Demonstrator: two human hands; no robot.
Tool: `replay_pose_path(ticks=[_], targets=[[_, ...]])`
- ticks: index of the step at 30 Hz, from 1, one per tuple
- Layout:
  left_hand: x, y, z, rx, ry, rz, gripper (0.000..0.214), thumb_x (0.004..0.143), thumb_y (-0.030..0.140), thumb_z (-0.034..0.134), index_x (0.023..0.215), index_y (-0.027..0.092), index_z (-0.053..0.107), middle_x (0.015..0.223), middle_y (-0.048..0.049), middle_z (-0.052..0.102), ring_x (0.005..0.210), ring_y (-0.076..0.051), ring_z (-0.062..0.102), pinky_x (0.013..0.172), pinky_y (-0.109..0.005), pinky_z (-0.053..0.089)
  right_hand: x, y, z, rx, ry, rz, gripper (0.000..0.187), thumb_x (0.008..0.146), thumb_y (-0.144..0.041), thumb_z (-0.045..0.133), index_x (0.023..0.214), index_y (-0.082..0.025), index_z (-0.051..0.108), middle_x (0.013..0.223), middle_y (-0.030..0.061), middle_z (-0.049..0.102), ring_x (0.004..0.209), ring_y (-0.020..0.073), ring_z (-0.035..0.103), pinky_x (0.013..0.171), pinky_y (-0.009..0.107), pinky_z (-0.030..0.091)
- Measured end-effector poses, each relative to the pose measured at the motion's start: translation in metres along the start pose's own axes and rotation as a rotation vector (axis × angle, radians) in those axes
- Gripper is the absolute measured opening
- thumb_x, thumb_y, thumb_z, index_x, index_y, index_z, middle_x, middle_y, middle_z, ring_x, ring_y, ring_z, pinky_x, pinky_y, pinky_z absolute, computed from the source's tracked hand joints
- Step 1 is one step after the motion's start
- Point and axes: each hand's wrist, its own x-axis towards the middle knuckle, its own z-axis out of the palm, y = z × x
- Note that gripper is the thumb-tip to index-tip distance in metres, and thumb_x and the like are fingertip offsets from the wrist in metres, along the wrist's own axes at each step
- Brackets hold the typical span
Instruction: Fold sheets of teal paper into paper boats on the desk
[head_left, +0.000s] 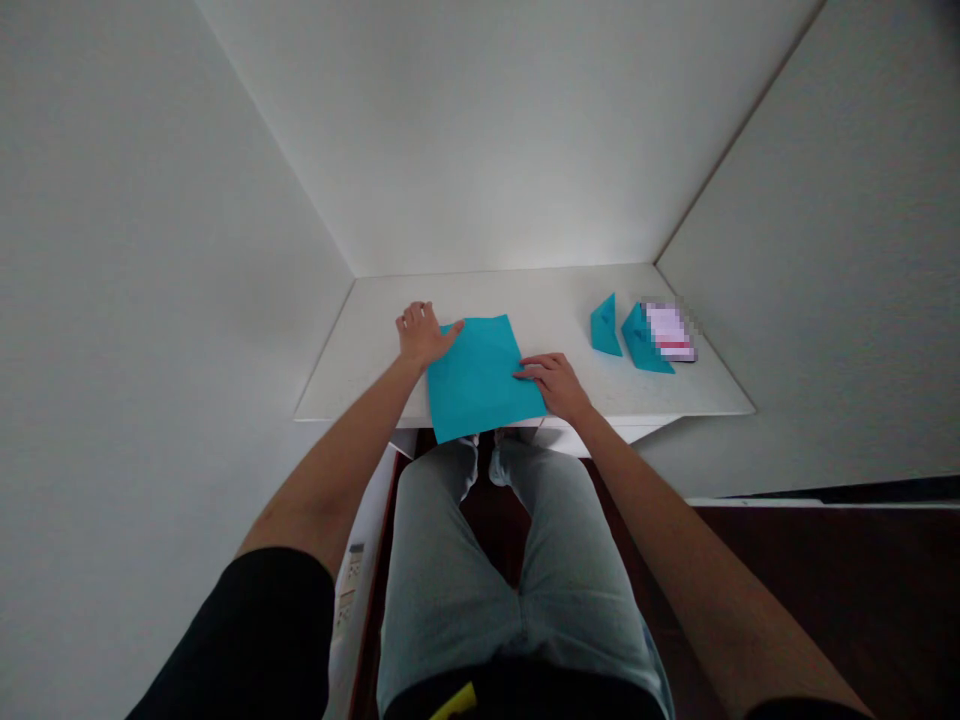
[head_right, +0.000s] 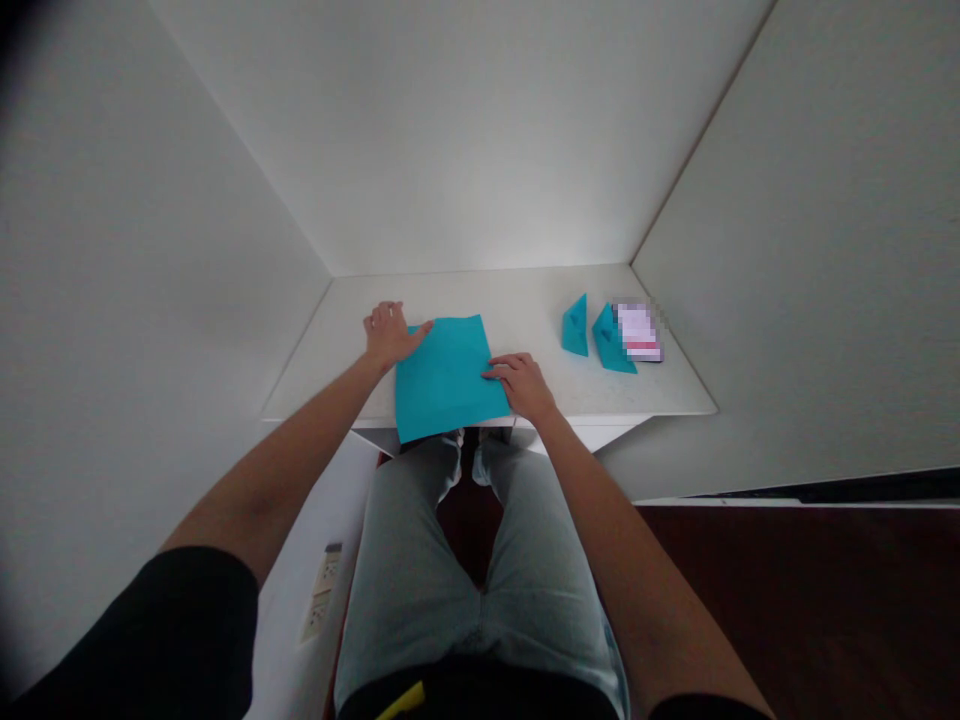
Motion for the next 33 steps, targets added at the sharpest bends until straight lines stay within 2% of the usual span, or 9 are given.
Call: replay_pose_path(ticks=[3,6,10,13,16,20,23,29,33], targets=[[-0.029,-0.028,0.012,0.008,-0.074,-0.072,0.084,0.099,0.074,0.048,0.155,0.011,0.052,0.166,-0.0282,0.045,0.157,-0.045,0.038,0.128,-0.059,0.030,0.001,0.004,0.002,-0.043,-0.034,-0.016,0.044,0.106,-0.016,0.049,0.125,-0.034,0.085,0.143,0.0047,0.075,0.129,0.0293,0.062,0.115,0.053,0.044],[-0.046,-0.039,0.020,-0.030,-0.112,-0.073,0.082,0.097,0.074,0.053,0.154,0.016,0.054,0.165,-0.0245,0.047,0.157,-0.041,0.040,0.129,-0.057,0.031,0.000,0.002,0.001,-0.075,-0.027,0.002,0.043,0.107,-0.019,0.049,0.126,-0.034,0.084,0.142,0.0054,0.075,0.128,0.0295,0.062,0.114,0.053,0.044],[-0.052,-0.036,0.024,-0.106,-0.126,-0.068,0.077,0.095,0.074,0.059,0.151,0.021,0.057,0.164,-0.0199,0.050,0.156,-0.038,0.041,0.129,-0.055,0.031,-0.001,-0.005,-0.001,-0.071,0.028,0.016,0.031,0.107,-0.036,0.057,0.120,-0.030,0.085,0.134,0.0087,0.076,0.125,0.0314,0.063,0.114,0.054,0.045],[-0.058,-0.033,0.024,-0.135,-0.069,-0.004,0.080,0.096,0.072,0.060,0.155,0.019,0.053,0.166,-0.0201,0.048,0.156,-0.037,0.041,0.131,-0.053,0.029,-0.001,-0.009,0.000,-0.076,0.089,0.073,0.028,0.100,-0.050,0.071,0.110,-0.027,0.084,0.130,0.0113,0.074,0.123,0.0342,0.063,0.114,0.055,0.046],[-0.066,-0.031,0.023,-0.126,-0.009,0.043,0.086,0.093,0.073,0.064,0.155,0.015,0.051,0.167,-0.0226,0.047,0.156,-0.038,0.040,0.131,-0.052,0.028,-0.002,-0.010,0.002,-0.091,0.112,0.132,0.030,0.094,-0.054,0.077,0.105,-0.026,0.082,0.130,0.0127,0.072,0.123,0.0370,0.060,0.113,0.059,0.046],[-0.069,-0.030,0.021,-0.129,-0.058,0.096,0.090,0.089,0.076,0.069,0.153,0.014,0.054,0.166,-0.0241,0.049,0.156,-0.040,0.040,0.130,-0.055,0.027,-0.002,-0.011,0.001,-0.110,0.143,0.223,0.033,0.092,-0.057,0.078,0.102,-0.026,0.080,0.132,0.0138,0.069,0.125,0.0394,0.058,0.112,0.061,0.045],[-0.068,-0.031,0.020,-0.140,-0.091,0.142,0.090,0.087,0.075,0.072,0.154,0.018,0.054,0.166,-0.0216,0.051,0.155,-0.041,0.041,0.129,-0.056,0.026,-0.001,-0.012,0.000,-0.115,0.182,0.326,0.043,0.089,-0.062,0.080,0.112,-0.025,0.079,0.130,0.0149,0.068,0.125,0.0399,0.058,0.112,0.061,0.045],[-0.068,-0.031,0.018,-0.134,-0.117,0.175,0.084,0.090,0.074,0.069,0.155,0.022,0.055,0.166,-0.0190,0.051,0.154,-0.040,0.042,0.128,-0.056,0.028,0.016,0.000,0.001,-0.127,0.148,0.518,0.086,0.071,-0.077,0.088,0.136,-0.023,0.072,0.140,0.0200,0.061,0.128,0.0459,0.058,0.110,0.067,0.046],[-0.067,-0.028,0.017,-0.125,-0.126,0.174,0.091,0.090,0.078,0.068,0.159,0.021,0.052,0.166,-0.0189,0.051,0.153,-0.041,0.043,0.128,-0.056,0.029,0.055,0.019,-0.002,-0.034,0.032,0.551,0.083,0.068,-0.078,0.089,0.130,-0.024,0.076,0.140,0.0183,0.062,0.119,0.0398,0.066,0.112,0.064,0.049]])
